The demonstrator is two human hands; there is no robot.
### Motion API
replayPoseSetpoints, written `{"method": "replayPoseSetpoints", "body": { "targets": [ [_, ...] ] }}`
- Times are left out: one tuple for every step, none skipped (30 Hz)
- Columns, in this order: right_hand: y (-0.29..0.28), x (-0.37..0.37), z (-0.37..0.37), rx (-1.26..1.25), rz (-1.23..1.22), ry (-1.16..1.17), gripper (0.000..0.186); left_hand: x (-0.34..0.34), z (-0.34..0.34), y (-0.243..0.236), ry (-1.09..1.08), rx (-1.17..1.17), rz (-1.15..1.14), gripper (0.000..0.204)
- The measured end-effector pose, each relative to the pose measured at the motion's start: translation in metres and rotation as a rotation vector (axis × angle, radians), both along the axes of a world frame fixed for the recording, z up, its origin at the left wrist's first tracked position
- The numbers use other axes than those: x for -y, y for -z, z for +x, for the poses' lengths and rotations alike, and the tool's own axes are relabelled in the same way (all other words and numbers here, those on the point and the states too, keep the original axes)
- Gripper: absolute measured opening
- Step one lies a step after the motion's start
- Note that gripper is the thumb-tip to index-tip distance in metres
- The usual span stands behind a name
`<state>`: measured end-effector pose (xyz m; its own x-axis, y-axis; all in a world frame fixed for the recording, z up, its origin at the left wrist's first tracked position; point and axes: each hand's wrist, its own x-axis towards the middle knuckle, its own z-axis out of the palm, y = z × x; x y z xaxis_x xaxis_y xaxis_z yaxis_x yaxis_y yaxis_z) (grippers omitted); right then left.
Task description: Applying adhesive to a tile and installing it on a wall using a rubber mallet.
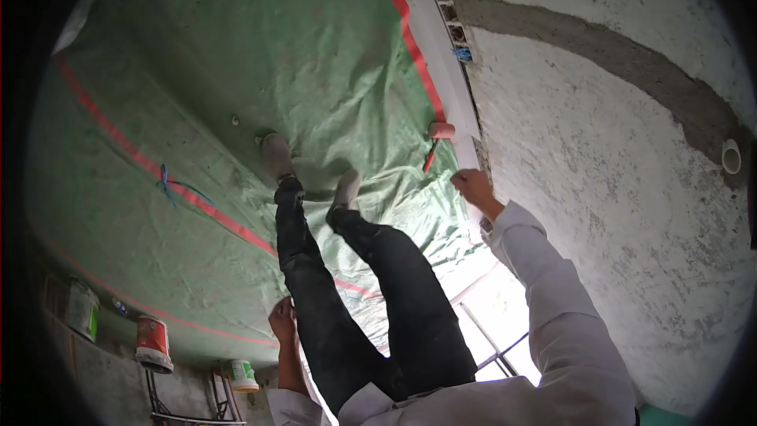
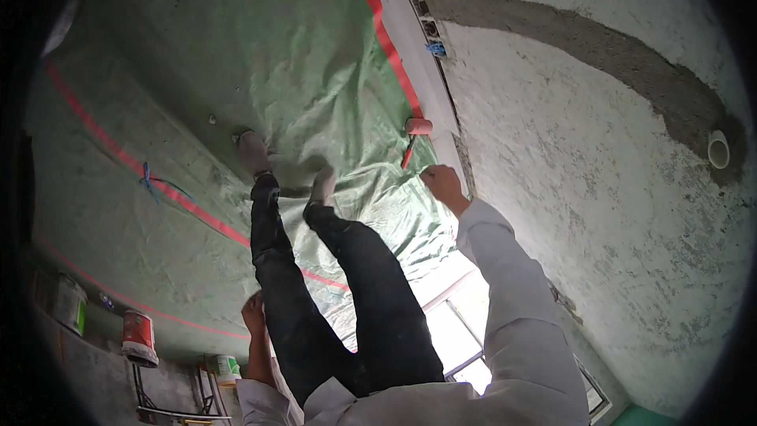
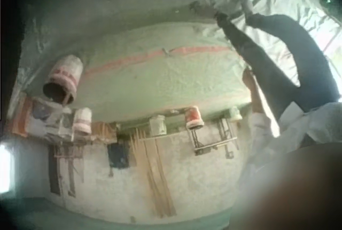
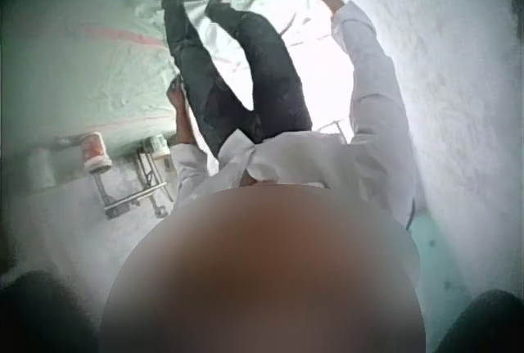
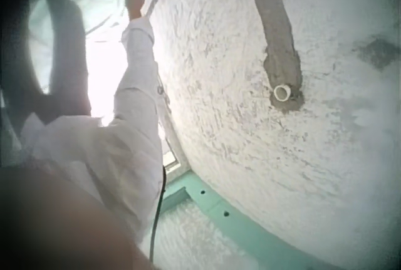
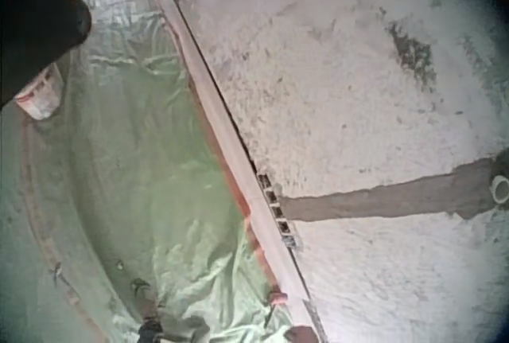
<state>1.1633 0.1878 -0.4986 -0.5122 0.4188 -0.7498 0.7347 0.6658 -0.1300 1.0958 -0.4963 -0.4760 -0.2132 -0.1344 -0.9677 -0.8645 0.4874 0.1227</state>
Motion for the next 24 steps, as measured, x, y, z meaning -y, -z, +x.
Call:
{"method": "replayPoseSetpoints", "body": {
  "targets": [
    [0.018,0.004,-0.004,0.025,0.051,-0.021,0.029,-0.004,-0.024,0.005,0.022,-0.016,-0.013,0.030],
    [0.030,-0.012,0.001,0.086,0.103,0.090,0.027,-0.035,-0.040,0.013,0.064,-0.104,-0.018,0.030],
    [0.039,-0.035,0.008,0.105,0.118,0.088,0.027,-0.074,-0.055,0.018,0.098,-0.192,-0.013,0.030],
    [0.046,-0.060,0.016,0.091,0.219,0.040,0.027,-0.104,-0.070,0.018,0.413,-0.186,-0.076,0.030],
    [0.065,-0.064,0.016,0.062,0.288,0.005,0.028,-0.114,-0.076,0.025,0.426,-0.180,-0.089,0.030],
    [0.081,-0.071,0.020,0.069,0.274,0.014,0.028,-0.125,-0.077,0.033,0.278,-0.269,-0.091,0.030],
    [0.105,-0.066,0.015,0.044,0.307,0.009,0.030,-0.128,-0.083,0.040,0.144,-0.368,-0.106,0.030],
    [0.125,-0.082,0.011,0.014,0.369,-0.021,0.033,-0.143,-0.089,0.041,0.252,-0.377,-0.119,0.031],
    [0.149,-0.101,0.005,0.011,0.367,-0.027,0.033,-0.159,-0.092,0.043,0.246,-0.379,-0.122,0.031],
    [0.171,-0.131,0.002,0.064,0.440,-0.092,0.032,-0.179,-0.092,0.047,0.177,-0.329,-0.101,0.032],
    [0.202,-0.144,-0.002,0.105,0.499,-0.144,0.031,-0.190,-0.091,0.058,0.119,-0.292,-0.095,0.033],
    [0.226,-0.157,-0.003,0.080,0.501,-0.157,0.030,-0.190,-0.079,0.066,0.159,-0.267,-0.071,0.032],
    [0.250,-0.178,-0.018,0.058,0.505,-0.166,0.030,-0.197,-0.071,0.077,0.144,-0.285,-0.072,0.032],
    [0.268,-0.211,-0.025,-0.015,0.588,-0.241,0.029,-0.210,-0.058,0.088,0.168,-0.260,-0.075,0.032],
    [0.287,-0.233,-0.030,-0.081,0.656,-0.311,0.029,-0.222,-0.051,0.094,0.203,-0.226,-0.087,0.032],
    [0.306,-0.244,-0.035,-0.066,0.635,-0.320,0.029,-0.235,-0.059,0.091,0.160,-0.197,-0.088,0.032],
    [0.324,-0.249,-0.045,-0.062,0.655,-0.327,0.027,-0.245,-0.072,0.083,0.123,-0.165,-0.098,0.031],
    [0.341,-0.247,-0.048,-0.065,0.676,-0.329,0.026,-0.248,-0.081,0.079,0.178,-0.174,-0.123,0.031],
    [0.352,-0.249,-0.043,-0.062,0.665,-0.343,0.026,-0.252,-0.078,0.080,0.167,-0.163,-0.133,0.031],
    [0.361,-0.253,-0.041,-0.039,0.725,-0.363,0.025,-0.257,-0.077,0.082,0.144,-0.170,-0.157,0.031],
    [0.366,-0.257,-0.042,-0.020,0.788,-0.382,0.025,-0.261,-0.077,0.083,0.122,-0.181,-0.179,0.031],
    [0.371,-0.255,-0.042,-0.007,0.800,-0.422,0.024,-0.264,-0.083,0.082,0.160,-0.161,-0.204,0.031],
    [0.374,-0.264,-0.036,-0.011,0.801,-0.427,0.024,-0.269,-0.079,0.086,0.154,-0.163,-0.205,0.031],
    [0.377,-0.273,-0.032,0.029,0.810,-0.449,0.024,-0.276,-0.075,0.089,0.145,-0.157,-0.211,0.031]
  ]
}}
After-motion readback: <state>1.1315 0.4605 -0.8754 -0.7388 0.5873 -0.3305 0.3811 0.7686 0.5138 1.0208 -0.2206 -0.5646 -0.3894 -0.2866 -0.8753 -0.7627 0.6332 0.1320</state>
